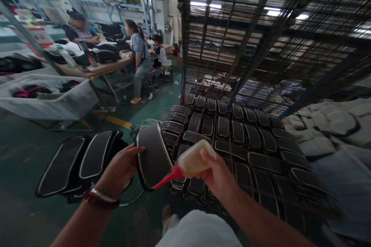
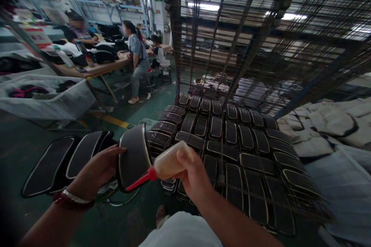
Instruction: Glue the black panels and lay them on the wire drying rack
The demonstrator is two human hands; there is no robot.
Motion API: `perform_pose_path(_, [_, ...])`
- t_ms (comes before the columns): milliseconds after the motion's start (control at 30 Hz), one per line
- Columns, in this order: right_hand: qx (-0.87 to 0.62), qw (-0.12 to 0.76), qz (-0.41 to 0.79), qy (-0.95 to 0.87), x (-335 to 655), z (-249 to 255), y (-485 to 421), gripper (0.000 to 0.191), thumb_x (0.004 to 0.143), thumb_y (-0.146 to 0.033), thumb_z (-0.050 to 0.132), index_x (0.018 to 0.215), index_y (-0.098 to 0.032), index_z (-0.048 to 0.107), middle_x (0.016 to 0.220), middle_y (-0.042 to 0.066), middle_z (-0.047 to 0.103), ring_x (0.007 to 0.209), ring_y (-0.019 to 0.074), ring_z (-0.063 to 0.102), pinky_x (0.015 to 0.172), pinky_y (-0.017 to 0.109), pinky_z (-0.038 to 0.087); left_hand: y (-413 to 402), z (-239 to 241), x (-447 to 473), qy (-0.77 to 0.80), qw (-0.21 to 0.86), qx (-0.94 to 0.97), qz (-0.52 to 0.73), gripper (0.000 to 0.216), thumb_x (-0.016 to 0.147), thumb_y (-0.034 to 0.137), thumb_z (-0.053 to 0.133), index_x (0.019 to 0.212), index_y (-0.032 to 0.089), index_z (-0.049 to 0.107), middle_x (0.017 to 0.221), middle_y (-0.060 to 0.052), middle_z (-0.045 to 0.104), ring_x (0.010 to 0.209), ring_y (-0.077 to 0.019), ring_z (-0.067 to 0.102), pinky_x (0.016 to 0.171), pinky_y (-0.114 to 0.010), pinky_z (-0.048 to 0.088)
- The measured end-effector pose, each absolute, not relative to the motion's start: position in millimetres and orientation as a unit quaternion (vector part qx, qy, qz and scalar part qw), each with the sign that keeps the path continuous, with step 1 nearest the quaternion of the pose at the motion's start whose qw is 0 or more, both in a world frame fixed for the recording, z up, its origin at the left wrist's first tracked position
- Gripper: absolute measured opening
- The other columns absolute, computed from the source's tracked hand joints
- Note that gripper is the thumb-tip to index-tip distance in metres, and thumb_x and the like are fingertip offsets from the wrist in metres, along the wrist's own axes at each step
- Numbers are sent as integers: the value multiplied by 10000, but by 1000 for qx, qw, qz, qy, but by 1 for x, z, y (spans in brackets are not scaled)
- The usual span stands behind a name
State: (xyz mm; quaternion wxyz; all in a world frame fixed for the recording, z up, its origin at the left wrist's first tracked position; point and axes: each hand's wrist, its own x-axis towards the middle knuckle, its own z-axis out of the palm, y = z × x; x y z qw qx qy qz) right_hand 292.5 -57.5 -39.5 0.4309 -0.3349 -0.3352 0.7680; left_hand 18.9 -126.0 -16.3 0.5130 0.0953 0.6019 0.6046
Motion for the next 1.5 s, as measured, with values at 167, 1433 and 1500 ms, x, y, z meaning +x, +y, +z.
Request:
perform_pose_path(167, [-326, 484, 755, -299, 271, -29, -15, 698, 624, -645, 1081, 1027, -186, 745, 857, 40, 737, 707, 188, 679, 483, 226, 547, -128, -24, 37, 560, 557, 123, 600, 218, 708, 90, 834, 892, 203, 800, 852, -56, 896, 761, -287, 858, 657, -344, 685])
perform_pose_path(1433, [-249, 519, 818, -21, 312, -83, 14, 324, 949, -312, 865, 1229, -206, 742, 1140, 86, 822, 1003, 223, 801, 539, 170, 569, -68, -65, -25, 567, 592, 139, 556, 301, 625, 29, 844, 887, 171, 799, 773, -47, 860, 638, -238, 817, 597, -301, 674])
perform_pose_path(1500, [-242, 610, 754, 31, 350, -84, 14, 304, 998, -289, 774, 1292, -223, 727, 1205, 102, 807, 1096, 230, 794, 539, 159, 577, -50, -81, -33, 582, 594, 137, 539, 276, 651, 19, 831, 863, 187, 776, 735, -18, 842, 605, -219, 800, 592, -288, 665])
